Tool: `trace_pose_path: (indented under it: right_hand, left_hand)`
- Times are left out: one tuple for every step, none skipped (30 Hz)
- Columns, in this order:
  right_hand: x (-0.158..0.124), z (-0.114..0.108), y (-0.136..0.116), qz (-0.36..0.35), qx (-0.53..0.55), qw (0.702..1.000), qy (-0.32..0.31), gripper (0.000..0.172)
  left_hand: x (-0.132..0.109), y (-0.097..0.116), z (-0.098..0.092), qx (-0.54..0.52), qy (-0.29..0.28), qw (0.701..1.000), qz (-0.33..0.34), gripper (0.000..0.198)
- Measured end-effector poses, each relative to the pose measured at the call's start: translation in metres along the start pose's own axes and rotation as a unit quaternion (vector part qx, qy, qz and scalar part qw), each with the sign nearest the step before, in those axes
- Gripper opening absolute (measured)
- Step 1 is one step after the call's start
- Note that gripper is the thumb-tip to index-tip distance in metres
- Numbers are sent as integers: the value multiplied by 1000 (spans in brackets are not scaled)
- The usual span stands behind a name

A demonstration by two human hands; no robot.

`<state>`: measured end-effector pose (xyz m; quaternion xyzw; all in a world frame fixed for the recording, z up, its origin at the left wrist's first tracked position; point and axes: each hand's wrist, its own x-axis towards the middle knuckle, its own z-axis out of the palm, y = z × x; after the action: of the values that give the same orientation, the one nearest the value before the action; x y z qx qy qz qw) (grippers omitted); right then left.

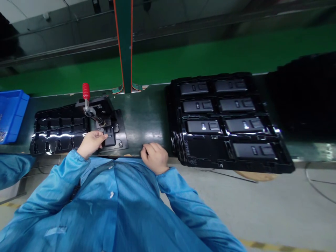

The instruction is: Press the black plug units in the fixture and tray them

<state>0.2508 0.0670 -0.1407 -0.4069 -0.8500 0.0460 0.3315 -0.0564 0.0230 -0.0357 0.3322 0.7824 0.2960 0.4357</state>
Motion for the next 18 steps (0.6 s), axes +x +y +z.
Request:
trace_pose_path:
  right_hand:
    - [0,0,0,0,0,1000,0,16]
    - [0,-1,0,-1,0,1000,1,16]
    - [1,-1,-1,-2,1,1000,3,15]
    - [1,-2,-1,-4,3,1000,5,15]
    - [2,-3,-1,-7,5,1000,7,15]
    - [2,-3,-1,-9,7,1000,8,15]
    - [2,-3,-2,-10,8,1000,9,15]
    - [2,-3,-2,-9,9,1000,9,15]
    - [2,-3,-2,-8,10,1000,9,15]
    - [2,-3,-2,-6,12,1000,9,15]
    - [1,-3,-2,-5,14,1000,8,14]
    - [1,-2,-1,-4,15,1000,7,14]
    - [0,-2,-1,-4,16,1000,6,14]
    - [0,-2,-1,-5,17,1000,4,14]
    - [0,-1,-1,-4,16,1000,3,14]
    - [0,-1,-1,-4,15,1000,2,15]
    - [0,-2,-1,-4,13,1000,1,15]
    - [1,-2,-1,-4,11,1000,1,15]
  left_hand:
    - [1,-3,0,11,6,1000,8,39]
    - [2,-5,0,24,12,999,19,40]
    - [3,-7,0,38,19,999,30,41]
    - [3,-8,0,53,26,997,40,42]
    - [4,-8,0,67,32,996,49,42]
    - [3,-8,0,78,37,995,55,42]
    - [3,-7,0,86,41,994,59,41]
    - [2,-6,0,91,43,993,61,41]
    - [1,-5,0,95,46,993,62,41]
    - [0,-5,0,99,48,992,64,41]
    - [-1,-4,0,104,52,991,67,41]
    - [-2,-5,0,111,56,990,69,41]
    - [-3,-5,0,118,61,989,72,41]
    - [-3,-6,0,125,65,987,74,41]
    - [-4,-7,-1,133,69,986,77,42]
    - [-3,-9,-1,140,71,984,78,42]
    - [-3,-10,-1,149,70,983,77,43]
    - [-3,-10,-1,158,67,982,74,43]
